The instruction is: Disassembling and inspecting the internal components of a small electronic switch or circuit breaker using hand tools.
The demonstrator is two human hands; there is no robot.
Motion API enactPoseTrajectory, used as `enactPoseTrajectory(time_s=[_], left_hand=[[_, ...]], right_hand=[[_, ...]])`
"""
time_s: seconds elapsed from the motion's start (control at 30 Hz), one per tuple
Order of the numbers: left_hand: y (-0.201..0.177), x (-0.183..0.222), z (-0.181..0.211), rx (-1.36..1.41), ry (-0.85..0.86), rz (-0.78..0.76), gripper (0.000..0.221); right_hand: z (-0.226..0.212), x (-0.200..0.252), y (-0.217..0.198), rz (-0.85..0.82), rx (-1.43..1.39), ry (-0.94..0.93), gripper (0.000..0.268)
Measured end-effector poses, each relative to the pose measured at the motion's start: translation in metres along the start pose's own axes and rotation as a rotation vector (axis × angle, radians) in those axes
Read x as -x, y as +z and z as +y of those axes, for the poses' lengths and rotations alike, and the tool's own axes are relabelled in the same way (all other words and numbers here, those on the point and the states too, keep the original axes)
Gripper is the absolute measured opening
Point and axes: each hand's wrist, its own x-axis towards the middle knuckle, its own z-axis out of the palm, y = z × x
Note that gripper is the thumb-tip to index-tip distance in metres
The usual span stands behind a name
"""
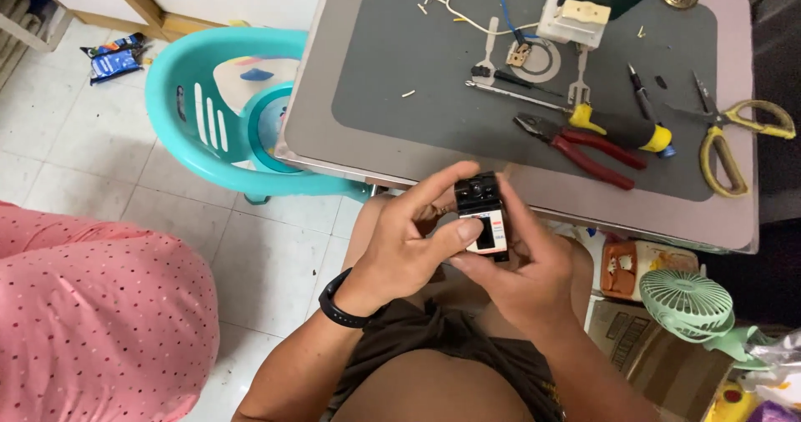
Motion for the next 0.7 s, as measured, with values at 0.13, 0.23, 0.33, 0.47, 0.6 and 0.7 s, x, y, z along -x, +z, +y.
enactPoseTrajectory(time_s=[0.13,0.23,0.33,0.47,0.6,0.7], left_hand=[[0.003,0.0,0.007,-0.02,0.024,-0.008,0.056],[0.003,-0.003,0.01,-0.044,0.064,0.018,0.054],[0.004,-0.006,0.024,-0.102,0.075,0.011,0.055],[0.013,-0.009,0.051,-0.398,0.007,-0.004,0.064],[0.027,-0.016,0.074,-0.625,-0.051,-0.045,0.044],[0.022,-0.012,0.064,-0.558,0.062,-0.086,0.04]], right_hand=[[0.006,0.004,-0.001,0.019,0.084,-0.106,0.073],[0.003,0.006,0.0,0.002,0.004,-0.059,0.071],[0.008,0.009,0.0,-0.026,-0.071,0.098,0.075],[0.011,0.005,-0.01,-0.146,-0.488,0.267,0.083],[0.009,-0.001,-0.019,-0.291,-0.316,0.371,0.082],[-0.001,-0.003,-0.02,-0.283,-0.308,0.456,0.076]])
